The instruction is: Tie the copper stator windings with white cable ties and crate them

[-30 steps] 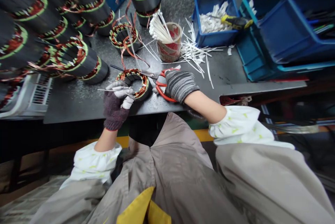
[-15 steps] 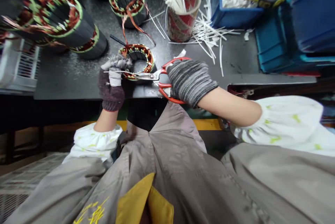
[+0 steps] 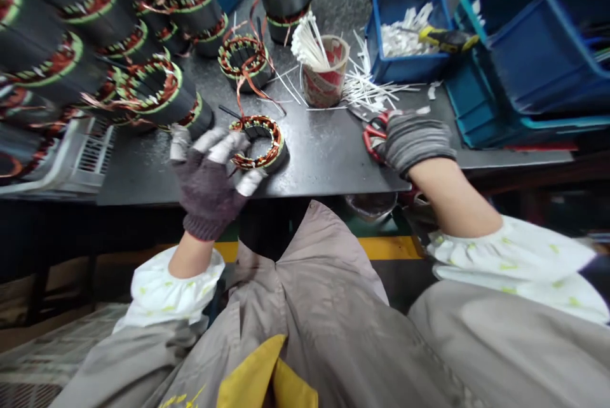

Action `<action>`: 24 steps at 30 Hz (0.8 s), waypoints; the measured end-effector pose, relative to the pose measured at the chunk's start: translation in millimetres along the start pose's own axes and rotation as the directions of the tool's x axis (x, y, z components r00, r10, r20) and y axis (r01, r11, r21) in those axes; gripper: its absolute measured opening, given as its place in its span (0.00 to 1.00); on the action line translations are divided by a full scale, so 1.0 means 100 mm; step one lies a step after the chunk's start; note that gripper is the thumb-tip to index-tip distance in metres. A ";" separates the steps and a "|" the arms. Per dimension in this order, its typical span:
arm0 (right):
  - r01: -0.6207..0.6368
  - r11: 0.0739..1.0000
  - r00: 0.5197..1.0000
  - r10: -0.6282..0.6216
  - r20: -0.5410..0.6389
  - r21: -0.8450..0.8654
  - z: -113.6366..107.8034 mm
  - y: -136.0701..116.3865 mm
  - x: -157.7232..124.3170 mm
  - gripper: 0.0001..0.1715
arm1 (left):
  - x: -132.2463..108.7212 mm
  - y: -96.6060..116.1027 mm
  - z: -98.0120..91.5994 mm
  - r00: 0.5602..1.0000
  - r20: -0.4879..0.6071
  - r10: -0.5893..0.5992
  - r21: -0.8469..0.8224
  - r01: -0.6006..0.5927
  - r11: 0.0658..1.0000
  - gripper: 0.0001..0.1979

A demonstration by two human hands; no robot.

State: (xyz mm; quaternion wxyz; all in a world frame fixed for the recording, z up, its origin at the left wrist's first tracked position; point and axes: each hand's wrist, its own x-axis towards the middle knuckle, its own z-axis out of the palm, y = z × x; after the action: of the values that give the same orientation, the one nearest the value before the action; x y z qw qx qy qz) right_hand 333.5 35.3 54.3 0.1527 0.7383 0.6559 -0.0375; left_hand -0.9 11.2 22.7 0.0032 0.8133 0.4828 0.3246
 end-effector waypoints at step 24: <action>0.675 0.692 0.627 -0.357 -0.692 0.254 1.08 -0.58 -0.22 0.21 | 1.24 -0.66 -1.13 0.863 0.066 -0.501 0.667 0.335 0.666 0.25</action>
State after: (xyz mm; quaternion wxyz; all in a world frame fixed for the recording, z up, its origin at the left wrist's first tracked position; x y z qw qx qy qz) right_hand 289.3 -9.9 -52.7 -0.2719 0.4936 0.8260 -0.0144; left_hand -72.7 109.3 156.3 -0.1371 0.6648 0.7337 0.0301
